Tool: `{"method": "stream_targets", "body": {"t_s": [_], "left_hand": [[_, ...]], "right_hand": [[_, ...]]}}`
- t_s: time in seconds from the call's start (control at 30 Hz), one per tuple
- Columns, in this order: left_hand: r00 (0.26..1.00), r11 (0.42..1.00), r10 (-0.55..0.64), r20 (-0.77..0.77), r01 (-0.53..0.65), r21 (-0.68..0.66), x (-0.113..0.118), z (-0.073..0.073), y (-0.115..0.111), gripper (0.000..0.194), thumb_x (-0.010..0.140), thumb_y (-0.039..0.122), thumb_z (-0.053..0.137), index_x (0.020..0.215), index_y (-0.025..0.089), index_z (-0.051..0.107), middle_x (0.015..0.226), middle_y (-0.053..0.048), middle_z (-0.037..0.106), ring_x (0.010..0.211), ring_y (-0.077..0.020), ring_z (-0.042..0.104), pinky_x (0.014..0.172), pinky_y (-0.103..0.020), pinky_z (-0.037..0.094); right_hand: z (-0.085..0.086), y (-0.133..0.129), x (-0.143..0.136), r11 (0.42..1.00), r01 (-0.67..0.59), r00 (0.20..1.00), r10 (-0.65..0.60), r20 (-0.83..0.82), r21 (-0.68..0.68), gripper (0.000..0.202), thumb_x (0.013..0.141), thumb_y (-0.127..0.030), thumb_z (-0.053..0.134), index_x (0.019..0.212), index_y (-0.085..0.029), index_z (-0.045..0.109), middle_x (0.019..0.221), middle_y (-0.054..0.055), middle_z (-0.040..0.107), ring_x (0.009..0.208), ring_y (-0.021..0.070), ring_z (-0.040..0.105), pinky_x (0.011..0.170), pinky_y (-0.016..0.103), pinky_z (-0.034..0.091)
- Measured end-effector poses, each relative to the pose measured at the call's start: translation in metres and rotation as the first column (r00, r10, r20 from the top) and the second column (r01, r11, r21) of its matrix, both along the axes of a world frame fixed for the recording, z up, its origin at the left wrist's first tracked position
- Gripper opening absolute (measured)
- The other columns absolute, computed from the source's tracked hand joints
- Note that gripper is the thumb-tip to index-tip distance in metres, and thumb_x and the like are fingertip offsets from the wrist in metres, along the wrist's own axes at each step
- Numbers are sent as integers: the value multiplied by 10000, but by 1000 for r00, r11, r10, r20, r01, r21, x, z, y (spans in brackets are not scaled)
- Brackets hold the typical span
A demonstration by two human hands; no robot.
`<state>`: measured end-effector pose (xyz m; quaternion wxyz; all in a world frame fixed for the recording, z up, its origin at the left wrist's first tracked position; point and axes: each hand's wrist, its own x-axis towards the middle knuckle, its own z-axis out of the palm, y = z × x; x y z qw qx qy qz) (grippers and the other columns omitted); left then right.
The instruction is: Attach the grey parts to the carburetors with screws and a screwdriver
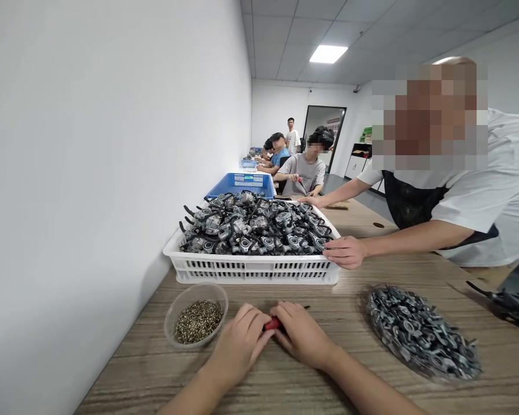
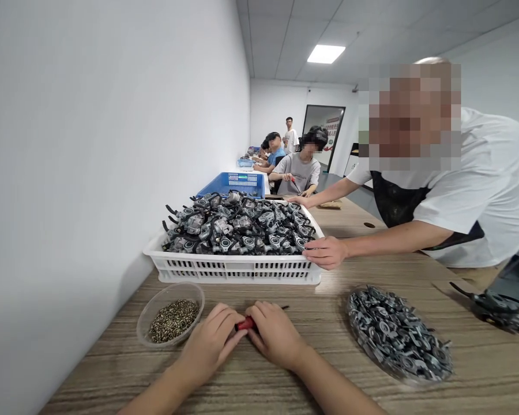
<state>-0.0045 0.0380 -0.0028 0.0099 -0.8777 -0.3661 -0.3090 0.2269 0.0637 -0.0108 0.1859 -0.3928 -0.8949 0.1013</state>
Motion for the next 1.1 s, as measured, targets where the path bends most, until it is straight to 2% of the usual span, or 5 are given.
{"method": "stream_targets", "body": {"t_s": [0.2, 0.3, 0.5, 0.73, 1.1], "left_hand": [[988, 965, 65, 140, -98, 244, -13, 27, -4, 167, 1077, 207, 658, 1241, 189, 629, 1066, -108, 749, 1067, -305, 650, 968, -459, 587], [940, 904, 297, 165, -333, 269, -32, 43, -3, 215, 1046, 257, 657, 1250, 189, 646, 1151, -145, 750, 1172, -358, 634, 1066, -535, 549], [574, 577, 807, -142, -817, -24, -78, 54, 18, 804, 993, 731, 515, 1442, 75, 635, 1502, -331, 581, 1428, -539, 510, 1107, -688, 509], [613, 538, 660, -435, -789, -295, -96, 46, 30, 914, 974, 764, 452, 1565, 68, 492, 1470, -340, 612, 1295, -516, 645, 922, -532, 596], [699, 559, 629, -340, -711, -427, -133, 46, 46, 238, 1001, 414, 559, 1045, 234, 708, 1082, -147, 848, 1061, -385, 787, 802, -394, 537]], "right_hand": [[-2, -1, 7, 1000, 1, 998, 0, 61, -8, 306, 1169, -446, 569, 1413, -293, 672, 1237, 73, 749, 949, 243, 754, 783, 325, 532], [-1, -3, 5, 1000, 17, 995, -14, 95, -26, 391, 1170, -492, 558, 1528, -361, 643, 1293, 69, 756, 978, 254, 784, 801, 329, 562], [6, -5, 3, 992, 80, 992, -70, 104, -100, 555, 1167, -444, 533, 1705, -325, 461, 1508, 132, 713, 1197, 327, 777, 964, 423, 608], [2, -17, -2, 996, 59, 997, -55, 57, -68, 612, 1066, -216, 524, 1669, -178, 423, 1499, 203, 655, 1251, 356, 721, 1058, 533, 593], [-2, -25, -7, 999, -52, 999, 52, 10, -6, 379, 1095, -237, 575, 1473, -233, 580, 1293, 139, 612, 1165, 318, 632, 1035, 521, 575]]}}
